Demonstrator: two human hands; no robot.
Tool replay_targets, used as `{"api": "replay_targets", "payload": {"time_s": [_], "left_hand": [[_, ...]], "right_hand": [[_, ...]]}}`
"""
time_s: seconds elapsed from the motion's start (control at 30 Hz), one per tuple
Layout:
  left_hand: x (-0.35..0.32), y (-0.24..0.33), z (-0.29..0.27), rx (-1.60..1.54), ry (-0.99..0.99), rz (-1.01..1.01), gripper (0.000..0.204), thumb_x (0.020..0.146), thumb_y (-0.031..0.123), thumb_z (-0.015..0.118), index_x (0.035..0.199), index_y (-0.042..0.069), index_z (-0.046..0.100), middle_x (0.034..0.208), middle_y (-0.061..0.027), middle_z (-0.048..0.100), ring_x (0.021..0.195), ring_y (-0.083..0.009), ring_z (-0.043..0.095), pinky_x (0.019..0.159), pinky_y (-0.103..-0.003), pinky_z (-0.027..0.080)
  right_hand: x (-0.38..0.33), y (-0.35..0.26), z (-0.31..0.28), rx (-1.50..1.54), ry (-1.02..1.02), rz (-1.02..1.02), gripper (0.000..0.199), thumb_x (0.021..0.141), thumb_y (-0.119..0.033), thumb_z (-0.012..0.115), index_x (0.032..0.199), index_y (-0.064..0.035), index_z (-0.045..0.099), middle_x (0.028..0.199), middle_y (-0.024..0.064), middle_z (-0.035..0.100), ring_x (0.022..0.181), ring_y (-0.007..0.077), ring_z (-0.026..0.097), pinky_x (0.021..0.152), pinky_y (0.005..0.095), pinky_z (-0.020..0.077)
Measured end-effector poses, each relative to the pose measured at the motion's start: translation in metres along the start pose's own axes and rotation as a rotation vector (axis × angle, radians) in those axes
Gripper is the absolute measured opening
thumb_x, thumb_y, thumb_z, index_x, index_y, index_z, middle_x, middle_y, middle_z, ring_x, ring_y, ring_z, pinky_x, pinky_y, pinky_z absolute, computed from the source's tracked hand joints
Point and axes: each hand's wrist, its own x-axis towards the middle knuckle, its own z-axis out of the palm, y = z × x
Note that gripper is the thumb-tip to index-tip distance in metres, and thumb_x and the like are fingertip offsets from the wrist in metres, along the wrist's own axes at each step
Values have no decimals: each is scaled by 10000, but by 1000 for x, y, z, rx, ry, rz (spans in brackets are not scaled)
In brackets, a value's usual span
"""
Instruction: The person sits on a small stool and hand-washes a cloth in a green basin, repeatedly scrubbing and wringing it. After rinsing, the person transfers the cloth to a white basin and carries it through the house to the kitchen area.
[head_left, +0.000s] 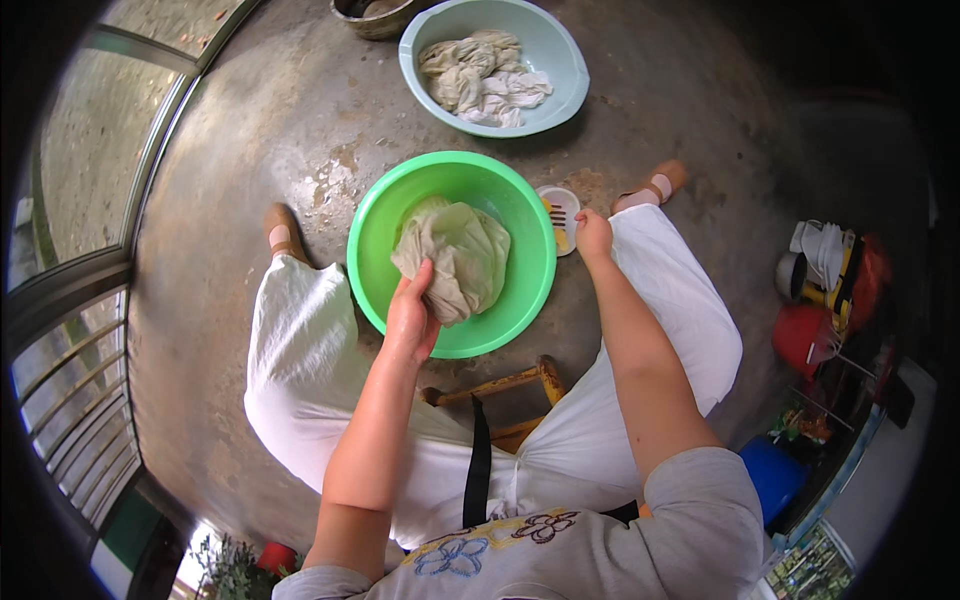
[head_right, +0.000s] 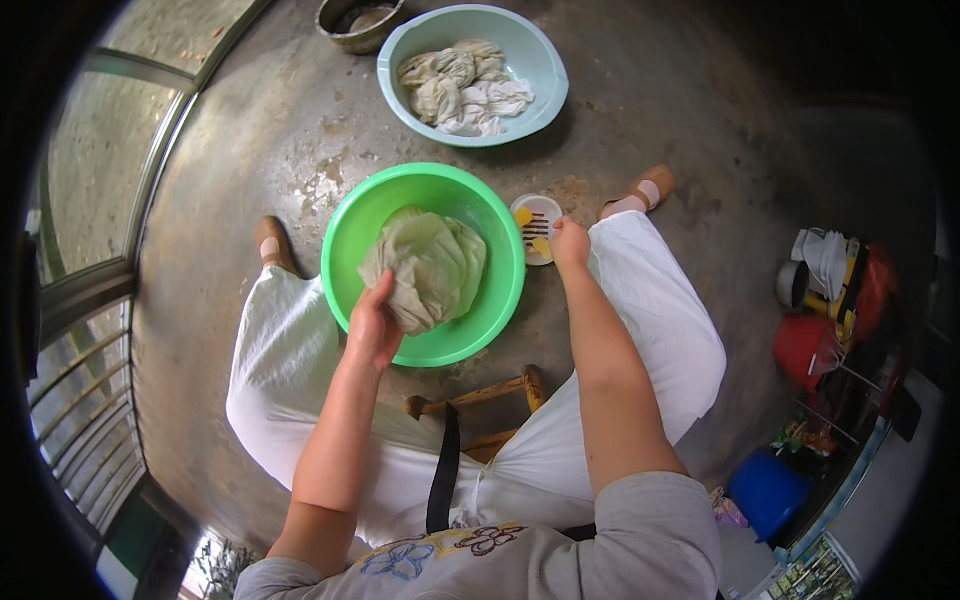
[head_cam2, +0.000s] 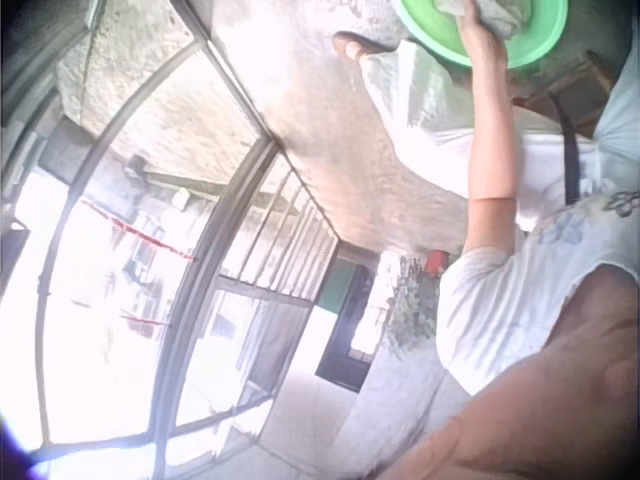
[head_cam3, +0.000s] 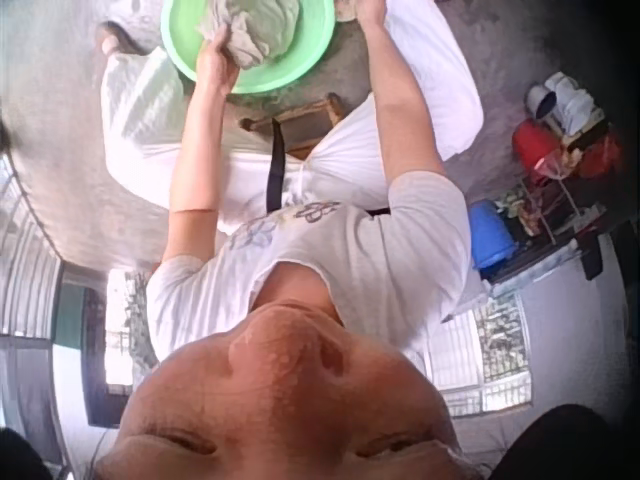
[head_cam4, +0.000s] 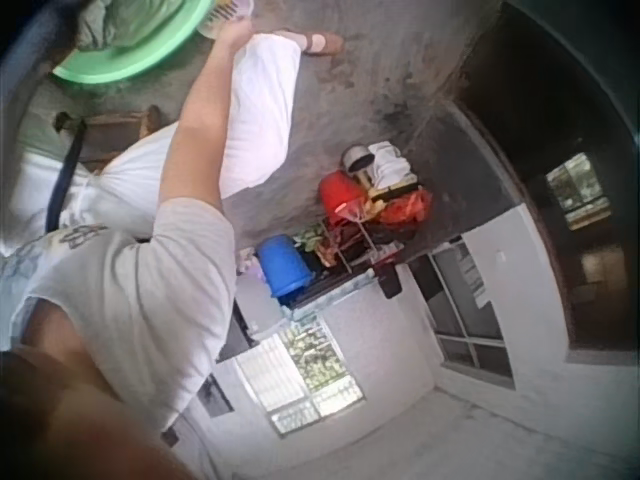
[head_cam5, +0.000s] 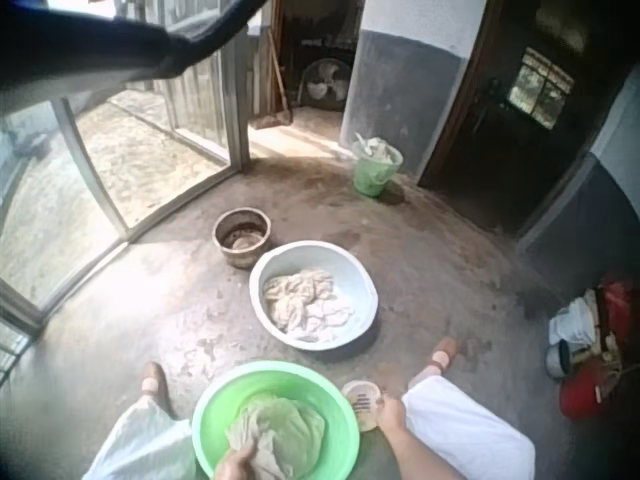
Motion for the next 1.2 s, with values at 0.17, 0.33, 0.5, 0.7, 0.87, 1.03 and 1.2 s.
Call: {"api": "replay_targets", "payload": {"time_s": [0.17,0.33,0.5,0.7,0.87,1.03,1.2], "left_hand": [[6,-8,-11,63,-16,-30,497,986,213,429,1418,23,273,1404,-111,401,1273,-234,415,1062,-379,336],[10,-21,4,201,97,-78,492,970,226,464,1387,12,315,1381,-116,427,1250,-240,436,1046,-392,347],[13,-22,6,221,137,-95,490,962,238,482,1361,-5,336,1350,-128,455,1221,-251,463,1027,-404,370],[11,-18,7,136,152,-119,483,973,200,463,1384,-6,314,1364,-137,441,1235,-235,456,1024,-377,388],[6,-15,-3,84,134,-69,465,957,140,464,1372,-7,315,1341,-147,446,1206,-253,482,991,-388,430],[5,-15,-16,-186,137,-68,526,860,-18,428,1360,-38,263,1306,-189,446,1188,-331,488,951,-492,460],[-5,-11,-14,-343,-110,-108,478,892,59,389,1363,18,321,1299,-172,466,1238,-306,448,987,-478,430]], "right_hand": [[-13,18,37,43,-17,69,288,738,-43,620,1020,-95,600,1023,118,573,934,323,594,794,414,490],[4,4,74,-86,-72,91,325,746,-49,639,1052,-73,534,1154,165,460,976,357,569,836,417,488],[2,-3,88,-369,-135,-46,170,868,-69,476,1035,-64,506,1080,184,471,892,334,609,726,396,537],[5,26,96,-657,-158,-522,125,843,-137,516,948,-73,537,972,114,515,805,254,630,622,322,540],[17,23,71,-592,-303,-552,167,843,-121,517,986,-43,551,967,150,567,820,285,641,647,361,547],[6,-8,22,-131,-28,-32,201,897,-50,410,1041,-1,541,990,179,622,840,274,644,689,371,532],[-56,-152,-69,738,72,-233,274,926,-89,401,1132,2,556,1079,153,626,979,267,611,889,355,458]]}}
